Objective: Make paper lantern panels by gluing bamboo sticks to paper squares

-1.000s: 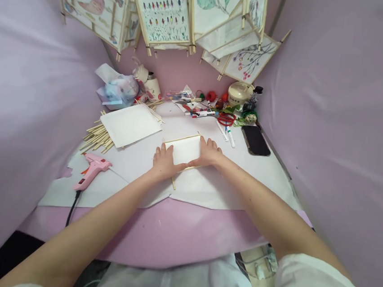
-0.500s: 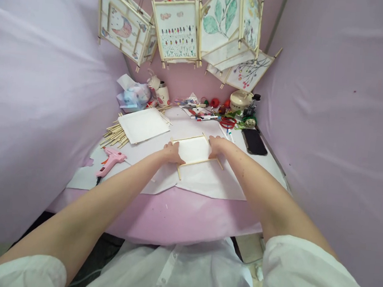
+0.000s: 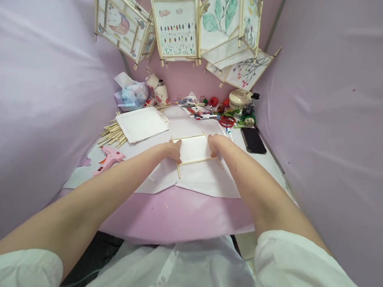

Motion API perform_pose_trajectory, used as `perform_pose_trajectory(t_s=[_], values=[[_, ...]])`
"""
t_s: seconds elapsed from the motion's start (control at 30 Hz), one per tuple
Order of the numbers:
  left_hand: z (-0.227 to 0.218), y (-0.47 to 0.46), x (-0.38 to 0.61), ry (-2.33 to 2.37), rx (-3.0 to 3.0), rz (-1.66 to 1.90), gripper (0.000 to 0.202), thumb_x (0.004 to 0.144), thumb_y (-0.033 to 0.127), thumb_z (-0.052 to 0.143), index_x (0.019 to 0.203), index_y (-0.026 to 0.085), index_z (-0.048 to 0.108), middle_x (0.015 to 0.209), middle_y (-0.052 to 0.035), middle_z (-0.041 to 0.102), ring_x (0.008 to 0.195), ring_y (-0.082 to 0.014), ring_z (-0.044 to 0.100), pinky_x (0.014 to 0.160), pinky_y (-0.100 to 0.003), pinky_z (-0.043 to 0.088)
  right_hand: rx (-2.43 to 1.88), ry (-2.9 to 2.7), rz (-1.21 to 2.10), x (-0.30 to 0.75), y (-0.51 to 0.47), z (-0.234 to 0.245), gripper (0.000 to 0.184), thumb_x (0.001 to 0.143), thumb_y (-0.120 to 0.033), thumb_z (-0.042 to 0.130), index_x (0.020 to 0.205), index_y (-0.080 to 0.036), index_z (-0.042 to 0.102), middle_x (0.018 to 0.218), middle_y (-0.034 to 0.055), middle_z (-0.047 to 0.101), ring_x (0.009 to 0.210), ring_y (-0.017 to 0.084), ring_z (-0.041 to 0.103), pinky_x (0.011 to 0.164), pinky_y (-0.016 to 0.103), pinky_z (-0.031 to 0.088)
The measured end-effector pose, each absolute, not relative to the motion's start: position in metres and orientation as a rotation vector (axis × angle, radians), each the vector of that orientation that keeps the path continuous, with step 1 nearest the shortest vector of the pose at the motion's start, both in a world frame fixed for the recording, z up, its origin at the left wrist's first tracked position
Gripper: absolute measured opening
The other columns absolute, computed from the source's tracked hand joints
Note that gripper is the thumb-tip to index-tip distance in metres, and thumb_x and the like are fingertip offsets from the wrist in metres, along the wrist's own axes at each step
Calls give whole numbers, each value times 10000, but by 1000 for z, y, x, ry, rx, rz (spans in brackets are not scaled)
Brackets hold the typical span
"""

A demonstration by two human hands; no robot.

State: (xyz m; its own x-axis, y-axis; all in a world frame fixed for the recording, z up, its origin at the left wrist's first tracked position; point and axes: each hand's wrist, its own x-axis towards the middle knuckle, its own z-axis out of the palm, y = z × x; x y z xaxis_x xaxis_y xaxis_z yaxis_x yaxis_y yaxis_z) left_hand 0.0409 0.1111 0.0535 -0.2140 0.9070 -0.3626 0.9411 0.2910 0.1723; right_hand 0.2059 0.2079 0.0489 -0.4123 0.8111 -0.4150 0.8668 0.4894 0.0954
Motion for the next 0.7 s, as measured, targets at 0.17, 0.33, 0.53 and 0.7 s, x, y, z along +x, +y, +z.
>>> perform_pose_trajectory(t_s=[0.17, 0.33, 0.53, 0.7], values=[[51, 100, 43, 2295, 1566, -175, 1218, 572, 349, 875, 1552, 183, 171, 1598, -265, 163, 1448, -441, 231, 1113, -555, 294, 1433, 2366, -210, 213, 209, 48, 1068, 495, -310, 899, 1431, -131, 419, 1316, 192, 573, 1112, 355, 618, 900, 407, 506], [49, 90, 41, 2296, 1728, -23, 1046, 708, 433, 777, 1541, 186, 195, 1630, -206, 113, 1497, -362, 132, 1172, -516, 189, 1471, 2589, -212, 228, 197, 48, 935, 742, -416, 750, 1500, -113, 293, 1507, 224, 388, 1365, 331, 420, 1075, 399, 384], [34, 83, 43, 2145, 2025, 148, 795, 919, 596, 411, 1545, 152, 202, 1646, -135, 104, 1520, -267, 50, 1206, -452, 20, 1351, 2839, -230, 225, 170, 22, 750, 934, -548, 404, 1547, -179, 180, 1636, 123, 167, 1510, 259, 77, 1200, 485, 67], [10, 84, 42, 2064, 2057, 122, 848, 883, 671, 394, 1531, 138, 266, 1630, -163, 155, 1515, -296, 89, 1191, -523, -7, 1326, 2809, -293, 219, 169, 3, 724, 933, -574, 347, 1528, -174, 252, 1624, 134, 203, 1508, 264, 96, 1191, 526, 43]])
